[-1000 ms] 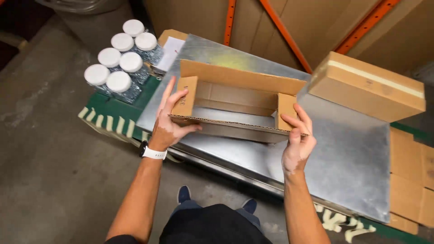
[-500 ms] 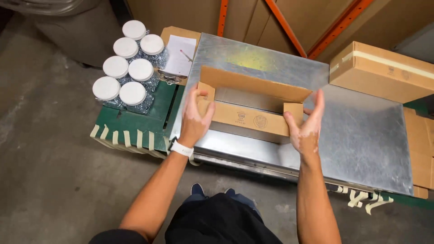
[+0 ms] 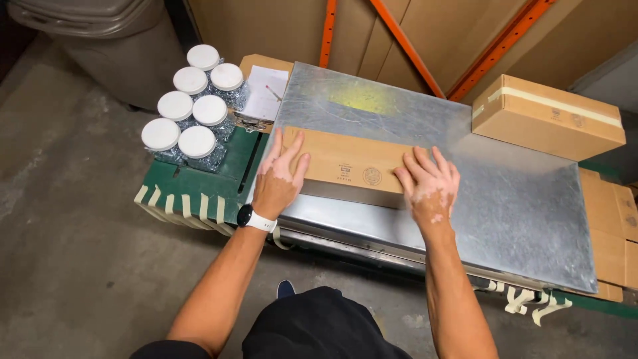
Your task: The person assembles small cardboard boxes, places jars of screws inside them, and seals them with strips of tape by hand at a workstation.
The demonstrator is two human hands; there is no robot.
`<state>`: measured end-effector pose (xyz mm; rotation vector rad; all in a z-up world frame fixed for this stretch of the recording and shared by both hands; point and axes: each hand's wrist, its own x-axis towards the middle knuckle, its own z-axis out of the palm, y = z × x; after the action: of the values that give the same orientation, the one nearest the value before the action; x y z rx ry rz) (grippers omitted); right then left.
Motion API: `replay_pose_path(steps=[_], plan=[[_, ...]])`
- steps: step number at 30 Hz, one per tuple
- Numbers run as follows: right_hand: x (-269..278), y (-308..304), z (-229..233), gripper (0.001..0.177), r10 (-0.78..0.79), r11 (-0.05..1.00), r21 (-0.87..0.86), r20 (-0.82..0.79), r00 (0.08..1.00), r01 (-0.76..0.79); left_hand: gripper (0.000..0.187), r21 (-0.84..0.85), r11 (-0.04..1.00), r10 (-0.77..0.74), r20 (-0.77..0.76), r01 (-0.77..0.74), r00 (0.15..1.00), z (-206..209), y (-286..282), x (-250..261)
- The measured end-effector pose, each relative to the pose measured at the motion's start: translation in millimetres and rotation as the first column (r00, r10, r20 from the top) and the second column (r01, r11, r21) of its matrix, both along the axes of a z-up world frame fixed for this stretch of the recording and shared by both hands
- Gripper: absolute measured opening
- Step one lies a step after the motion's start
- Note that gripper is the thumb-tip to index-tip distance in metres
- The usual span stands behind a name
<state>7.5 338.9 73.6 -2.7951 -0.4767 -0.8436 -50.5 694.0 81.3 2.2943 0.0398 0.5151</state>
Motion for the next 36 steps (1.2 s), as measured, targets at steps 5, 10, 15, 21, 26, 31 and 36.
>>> replay_pose_path(steps=[5, 10, 15, 21, 26, 31, 36], plan=[[-31, 87, 30, 0.054, 0.141, 0.976, -0.127, -0.237, 0.961, -0.174, 0.054, 0.111, 0.994, 0.027, -0.085, -0.017, 0.996, 9, -3, 0], [-33, 113, 25, 0.057, 0.294, 0.947, -0.06, -0.235, 0.927, -0.315, 0.054, -0.097, 0.986, -0.136, -0.015, 0.134, 0.991, -21, 19, -23], [-26, 109, 22, 0.057, 0.308, 0.949, -0.023, -0.159, 0.938, -0.316, 0.021, -0.517, 0.694, 0.625, 0.087, -0.501, 0.776, -134, -3, -119], [-13, 104, 9, 0.054, 0.371, 0.927, -0.024, -0.087, 0.925, -0.374, 0.047, -0.396, 0.543, 0.415, -0.641, -0.741, 0.646, -301, -14, -149], [-12, 100, 6, 0.053, 0.396, 0.915, -0.041, -0.079, 0.915, -0.4, 0.053, -0.512, 0.405, 0.402, -0.645, -0.758, 0.65, -341, -23, -124], [-13, 100, 10, 0.052, 0.409, 0.909, -0.039, -0.1, 0.907, -0.414, 0.044, -0.465, 0.416, 0.425, -0.66, -0.781, 0.619, -363, -16, -107], [-16, 100, 11, 0.05, 0.382, 0.92, -0.042, -0.112, 0.917, -0.388, 0.037, -0.346, 0.589, 0.378, -0.68, -0.73, 0.628, -346, -14, -108]])
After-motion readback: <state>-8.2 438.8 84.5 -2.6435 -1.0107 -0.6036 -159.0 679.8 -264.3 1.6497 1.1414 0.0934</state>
